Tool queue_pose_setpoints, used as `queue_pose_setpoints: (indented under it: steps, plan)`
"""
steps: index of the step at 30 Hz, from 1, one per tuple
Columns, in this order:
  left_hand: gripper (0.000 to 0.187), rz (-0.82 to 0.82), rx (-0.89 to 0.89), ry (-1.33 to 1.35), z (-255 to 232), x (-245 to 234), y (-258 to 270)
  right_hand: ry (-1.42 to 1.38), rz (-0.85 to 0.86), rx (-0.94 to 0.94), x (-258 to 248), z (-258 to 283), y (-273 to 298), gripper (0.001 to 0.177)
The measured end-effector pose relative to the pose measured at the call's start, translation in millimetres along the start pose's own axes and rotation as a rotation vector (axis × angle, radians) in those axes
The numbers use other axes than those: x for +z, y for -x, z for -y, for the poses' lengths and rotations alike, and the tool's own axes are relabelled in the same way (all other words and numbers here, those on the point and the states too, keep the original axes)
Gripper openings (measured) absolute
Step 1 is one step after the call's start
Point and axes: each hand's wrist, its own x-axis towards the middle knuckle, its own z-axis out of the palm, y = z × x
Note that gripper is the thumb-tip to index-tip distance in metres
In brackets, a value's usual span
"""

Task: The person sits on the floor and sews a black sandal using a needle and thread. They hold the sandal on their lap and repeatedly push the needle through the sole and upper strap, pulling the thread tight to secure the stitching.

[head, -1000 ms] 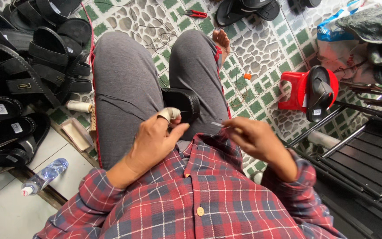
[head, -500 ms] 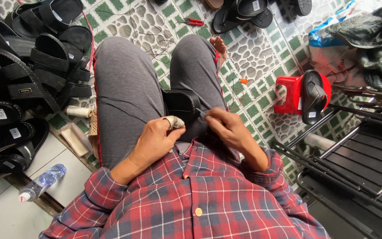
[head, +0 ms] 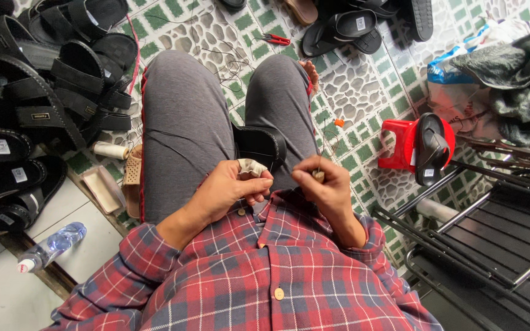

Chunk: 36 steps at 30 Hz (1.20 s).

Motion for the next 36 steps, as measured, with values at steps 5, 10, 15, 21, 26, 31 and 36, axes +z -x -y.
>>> queue_pose_setpoints:
  steps: [5,10,15,21,26,31,36]
  plan:
    - [0.02,0.009,-0.084,0.072,8.3,6.3,-12.6,0.45,0.178,-0.307,4.5,-3.5,5.7,0.008]
    - [0.022,-0.016,-0.124,-0.022,8.6,14.8,-19.6,0.619,0.246,-0.52,9.6,4.9,7.6,0.007]
    - [0.025,-0.053,-0.089,-0.045,4.8,15.9,-19.0,0.688,0.266,-0.496,1.0,3.1,5.1,0.009]
    - [0.034,-0.092,-0.076,0.016,-17.8,17.1,1.4,1.121,0.328,-0.377,-9.3,32.1,8.8,0.025]
    - [0.03,-0.1,-0.102,0.123,-13.3,16.2,2.1,1.33,0.355,-0.428,-4.7,32.2,11.3,0.023]
    - [0.029,-0.105,-0.092,0.109,-20.2,14.0,6.8,0.611,0.469,-0.084,-20.7,19.4,-5.9,0.018]
    - [0.025,-0.163,0.059,-0.396,-35.8,7.3,17.3,0.561,-0.008,-0.203,-91.8,95.0,-31.1,0.021]
